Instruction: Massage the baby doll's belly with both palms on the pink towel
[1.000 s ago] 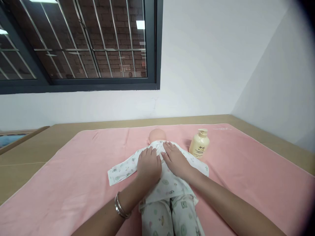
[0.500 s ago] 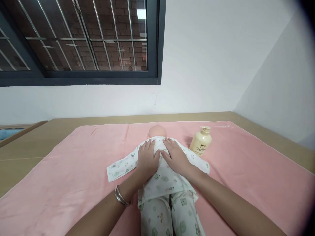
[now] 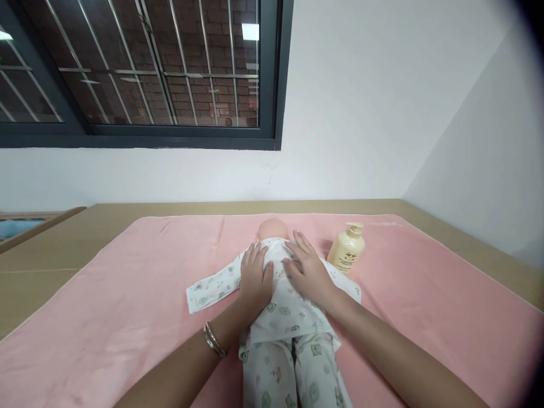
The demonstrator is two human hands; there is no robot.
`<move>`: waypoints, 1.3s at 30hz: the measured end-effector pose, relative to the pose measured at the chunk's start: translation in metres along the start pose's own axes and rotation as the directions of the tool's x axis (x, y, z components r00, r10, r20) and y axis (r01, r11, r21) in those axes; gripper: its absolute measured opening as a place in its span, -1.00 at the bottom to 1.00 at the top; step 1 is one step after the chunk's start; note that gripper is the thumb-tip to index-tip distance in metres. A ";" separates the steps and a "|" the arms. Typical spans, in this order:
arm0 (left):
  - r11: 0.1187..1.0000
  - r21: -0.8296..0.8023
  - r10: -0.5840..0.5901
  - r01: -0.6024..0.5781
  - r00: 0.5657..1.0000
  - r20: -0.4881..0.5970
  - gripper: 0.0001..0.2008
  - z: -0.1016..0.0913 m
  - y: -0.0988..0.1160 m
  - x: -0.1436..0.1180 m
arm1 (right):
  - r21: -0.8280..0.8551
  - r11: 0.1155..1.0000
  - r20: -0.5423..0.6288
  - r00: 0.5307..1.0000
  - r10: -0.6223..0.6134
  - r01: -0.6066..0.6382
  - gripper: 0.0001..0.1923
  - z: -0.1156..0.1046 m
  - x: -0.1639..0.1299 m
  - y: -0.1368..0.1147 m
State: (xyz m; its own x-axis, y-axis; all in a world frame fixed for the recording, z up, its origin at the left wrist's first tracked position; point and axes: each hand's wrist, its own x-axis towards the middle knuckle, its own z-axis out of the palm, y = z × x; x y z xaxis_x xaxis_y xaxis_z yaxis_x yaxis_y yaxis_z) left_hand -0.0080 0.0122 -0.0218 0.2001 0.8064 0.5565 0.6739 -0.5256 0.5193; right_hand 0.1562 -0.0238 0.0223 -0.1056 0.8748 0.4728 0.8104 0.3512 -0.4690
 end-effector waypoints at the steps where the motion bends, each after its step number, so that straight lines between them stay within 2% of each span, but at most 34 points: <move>1: 1.000 -0.011 0.007 -0.007 1.000 -0.013 -0.59 0.000 0.000 0.000 | 0.000 1.000 -0.043 0.999 -0.023 0.023 -0.55 0.000 -0.001 -0.002; 3: 0.999 -0.029 0.020 -0.021 0.999 -0.036 -0.59 0.001 -0.001 -0.001 | -0.028 0.997 -0.068 0.995 -0.074 0.072 -0.54 0.003 -0.004 -0.005; 7: 0.999 -0.039 0.029 -0.031 0.998 -0.060 -0.58 0.003 -0.003 -0.002 | -0.089 0.987 0.137 0.983 -0.121 0.134 -0.53 0.011 -0.007 -0.009; 9: 0.999 -0.040 0.030 -0.032 0.998 -0.063 -0.59 0.003 -0.003 -0.002 | -0.085 0.988 0.194 0.975 -0.112 0.130 -0.53 0.008 -0.007 -0.010; 14: 0.998 -0.056 0.031 -0.034 0.998 -0.056 -0.58 0.003 -0.002 -0.002 | -0.084 0.991 0.069 0.993 -0.100 0.106 -0.49 -0.003 -0.006 -0.013; 20: 0.997 -0.061 0.035 -0.040 0.996 -0.081 -0.58 0.004 -0.004 -0.003 | -0.077 0.988 0.182 0.976 -0.119 0.135 -0.50 0.011 -0.009 -0.011; 25: 0.996 -0.071 0.055 -0.061 0.995 -0.087 -0.58 0.005 -0.005 -0.003 | -0.045 0.988 -0.028 0.989 -0.146 0.145 -0.52 0.005 -0.011 -0.014; 27: 0.995 -0.081 0.050 -0.057 0.995 -0.088 -0.57 0.005 -0.005 -0.003 | -0.051 0.989 -0.056 0.988 -0.143 0.140 -0.49 0.006 -0.011 -0.012; 32: 0.993 -0.102 0.047 -0.058 0.993 -0.105 -0.58 0.006 -0.005 -0.003 | -0.089 0.985 0.132 0.982 -0.136 0.148 -0.43 0.021 -0.009 -0.002; 39: 0.996 -0.084 0.026 -0.031 0.998 -0.061 -0.57 0.003 -0.005 0.000 | -0.192 0.972 0.190 0.977 -0.096 0.133 -0.42 0.019 -0.007 -0.009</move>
State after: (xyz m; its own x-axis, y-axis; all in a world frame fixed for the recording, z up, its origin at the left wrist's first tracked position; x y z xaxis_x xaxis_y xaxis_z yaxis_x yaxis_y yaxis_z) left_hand -0.0093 0.0154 -0.0261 0.1733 0.7746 0.6083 0.6056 -0.5709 0.5544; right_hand 0.1390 -0.0270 0.0091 -0.2906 0.8845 0.3650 0.8845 0.3939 -0.2502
